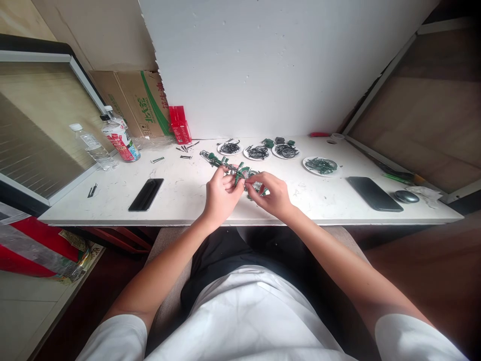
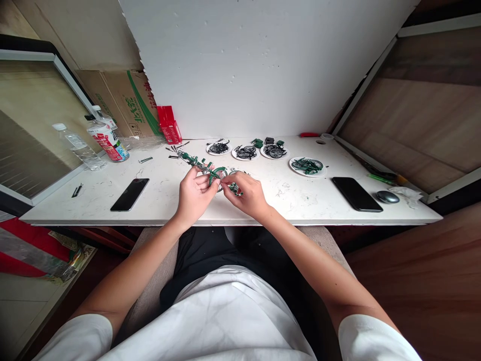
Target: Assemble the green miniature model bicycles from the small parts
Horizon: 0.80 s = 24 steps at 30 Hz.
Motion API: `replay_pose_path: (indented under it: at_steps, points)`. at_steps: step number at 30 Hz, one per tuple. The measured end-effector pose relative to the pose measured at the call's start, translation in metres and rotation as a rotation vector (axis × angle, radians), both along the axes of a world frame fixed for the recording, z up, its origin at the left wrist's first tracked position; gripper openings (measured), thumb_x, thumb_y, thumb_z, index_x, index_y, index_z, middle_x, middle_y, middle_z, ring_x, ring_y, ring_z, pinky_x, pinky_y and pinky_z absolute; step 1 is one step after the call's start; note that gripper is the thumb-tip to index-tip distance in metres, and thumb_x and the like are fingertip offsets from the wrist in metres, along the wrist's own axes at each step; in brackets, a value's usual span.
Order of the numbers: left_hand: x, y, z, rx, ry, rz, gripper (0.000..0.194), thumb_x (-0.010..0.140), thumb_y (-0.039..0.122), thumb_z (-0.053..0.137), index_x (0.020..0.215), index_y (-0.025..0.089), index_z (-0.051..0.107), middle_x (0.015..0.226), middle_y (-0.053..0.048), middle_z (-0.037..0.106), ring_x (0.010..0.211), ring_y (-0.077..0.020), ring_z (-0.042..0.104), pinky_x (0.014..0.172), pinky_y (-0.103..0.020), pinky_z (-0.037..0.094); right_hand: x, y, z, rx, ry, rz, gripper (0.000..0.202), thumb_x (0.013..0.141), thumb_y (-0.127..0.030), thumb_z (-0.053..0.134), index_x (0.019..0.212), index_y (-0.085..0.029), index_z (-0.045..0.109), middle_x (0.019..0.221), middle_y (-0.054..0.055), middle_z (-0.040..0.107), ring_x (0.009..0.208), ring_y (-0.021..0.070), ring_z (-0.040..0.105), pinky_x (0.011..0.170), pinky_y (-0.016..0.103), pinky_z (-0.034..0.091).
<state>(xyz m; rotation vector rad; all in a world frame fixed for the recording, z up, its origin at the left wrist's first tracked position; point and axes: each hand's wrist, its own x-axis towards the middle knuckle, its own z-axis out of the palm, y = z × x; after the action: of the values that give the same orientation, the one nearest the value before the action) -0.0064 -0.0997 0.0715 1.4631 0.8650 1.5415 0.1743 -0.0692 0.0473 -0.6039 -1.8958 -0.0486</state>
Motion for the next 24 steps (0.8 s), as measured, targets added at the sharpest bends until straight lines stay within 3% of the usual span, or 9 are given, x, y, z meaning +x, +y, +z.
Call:
replay_pose_path:
  at_steps: [6, 15, 21, 24]
  points:
    - [0.0004, 0.0002, -0.0027, 0.038, 0.039, 0.033, 0.041, 0.09, 0.037, 0.084, 0.114, 0.019, 0.056, 0.109, -0.014, 0.082, 0.107, -0.0264, 0.082, 0.093, -0.036, 0.068, 0.0016, 0.0004, -0.0018, 0.088, -0.105, -0.141, 0.006, 0.103, -0.024, 0.068, 0.108, -0.027, 0.067, 0.092, 0.005, 0.076, 0.08, 0.0218, 0.068, 0.063, 0.036, 0.048]
    - [0.001, -0.0049, -0.0018, 0.097, 0.103, 0.043, 0.036, 0.091, 0.031, 0.081, 0.118, 0.02, 0.06, 0.118, -0.015, 0.081, 0.111, -0.0276, 0.081, 0.096, -0.037, 0.068, -0.0013, -0.0027, 0.0051, 0.083, -0.198, -0.216, 0.011, 0.109, -0.032, 0.059, 0.101, -0.026, 0.06, 0.089, 0.008, 0.069, 0.084, 0.0259, 0.058, 0.058, 0.039, 0.038]
    - [0.003, -0.0051, -0.0047, 0.127, 0.151, 0.039, 0.046, 0.087, 0.021, 0.083, 0.128, 0.022, 0.063, 0.124, -0.013, 0.08, 0.114, -0.0261, 0.08, 0.103, -0.041, 0.067, -0.0027, -0.0024, 0.0058, -0.156, -0.079, -0.064, 0.038, 0.117, -0.042, 0.039, 0.086, -0.026, 0.053, 0.075, 0.004, 0.057, 0.075, 0.0229, 0.053, 0.064, 0.038, 0.041]
    - [0.0034, -0.0048, -0.0058, 0.134, 0.159, 0.05, 0.044, 0.087, 0.019, 0.081, 0.128, 0.022, 0.064, 0.123, -0.012, 0.08, 0.112, -0.0252, 0.081, 0.102, -0.041, 0.067, -0.0039, -0.0034, 0.0079, -0.273, -0.016, 0.041, 0.046, 0.117, -0.048, 0.037, 0.081, -0.025, 0.053, 0.073, 0.003, 0.059, 0.072, 0.021, 0.056, 0.069, 0.038, 0.045]
